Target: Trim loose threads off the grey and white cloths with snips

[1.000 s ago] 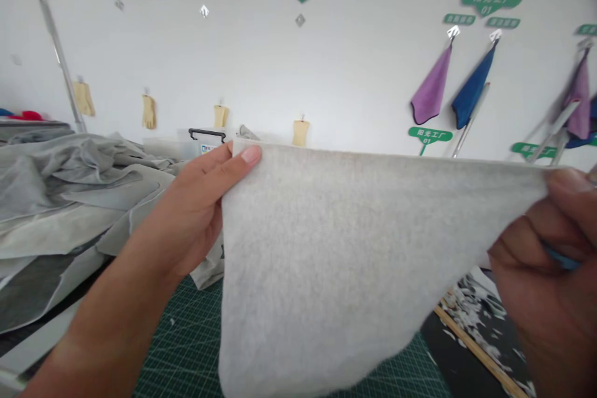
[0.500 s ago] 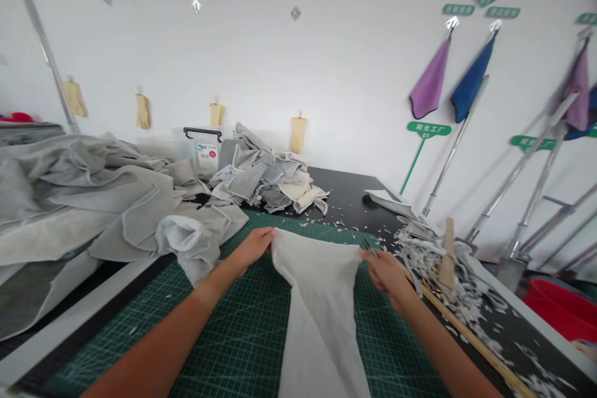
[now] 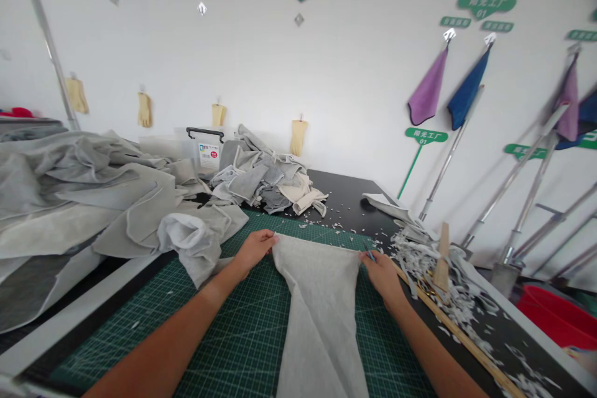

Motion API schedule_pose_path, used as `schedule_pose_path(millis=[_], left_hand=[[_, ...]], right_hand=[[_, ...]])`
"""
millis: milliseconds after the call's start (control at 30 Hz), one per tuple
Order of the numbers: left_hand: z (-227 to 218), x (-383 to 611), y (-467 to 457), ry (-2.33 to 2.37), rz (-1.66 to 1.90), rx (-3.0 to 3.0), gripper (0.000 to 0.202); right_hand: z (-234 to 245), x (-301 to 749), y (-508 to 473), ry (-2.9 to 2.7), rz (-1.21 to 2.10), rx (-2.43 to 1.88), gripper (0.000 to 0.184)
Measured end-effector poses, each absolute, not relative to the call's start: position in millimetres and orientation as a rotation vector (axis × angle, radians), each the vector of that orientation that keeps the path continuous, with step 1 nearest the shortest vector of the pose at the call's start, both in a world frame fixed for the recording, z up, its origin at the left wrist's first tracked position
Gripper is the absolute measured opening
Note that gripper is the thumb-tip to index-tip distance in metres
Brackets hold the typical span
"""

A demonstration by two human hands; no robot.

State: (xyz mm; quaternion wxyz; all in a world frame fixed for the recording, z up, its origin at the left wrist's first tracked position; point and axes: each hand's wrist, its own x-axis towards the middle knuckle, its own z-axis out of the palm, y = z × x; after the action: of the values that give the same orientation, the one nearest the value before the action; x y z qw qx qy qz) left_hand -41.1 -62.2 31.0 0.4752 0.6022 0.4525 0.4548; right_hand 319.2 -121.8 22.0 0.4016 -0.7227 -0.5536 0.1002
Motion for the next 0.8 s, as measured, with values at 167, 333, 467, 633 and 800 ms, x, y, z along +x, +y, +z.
schedule_pose_path(millis=[167,333,467,633,800], left_hand=[[33.7,-45.4,-63.6,1.099,1.141,1.393,0.044],[32.3,-48.4,-62.2,1.008,1.124,1.326,0.048],[27.6,-47.1,-61.1,1.038,1.274,1.343,0.041],[27.7,-47.4,-62.5,1.015,1.251,1.368,0.04],[29.2,-47.1,-63.5,0.938,1.189,1.349,0.045]], right_hand=[[21.3,325.0,-120.3,-1.473,0.218,-1.859,0.039],[17.9,328.2,-118.8,-1.491,0.17,-1.888,0.04],[17.0,329.1,-118.4,-1.504,0.148,-1.888,0.04],[18.0,328.9,-119.4,-1.49,0.142,-1.92,0.04],[19.7,329.4,-121.5,-1.457,0.13,-1.951,0.038]])
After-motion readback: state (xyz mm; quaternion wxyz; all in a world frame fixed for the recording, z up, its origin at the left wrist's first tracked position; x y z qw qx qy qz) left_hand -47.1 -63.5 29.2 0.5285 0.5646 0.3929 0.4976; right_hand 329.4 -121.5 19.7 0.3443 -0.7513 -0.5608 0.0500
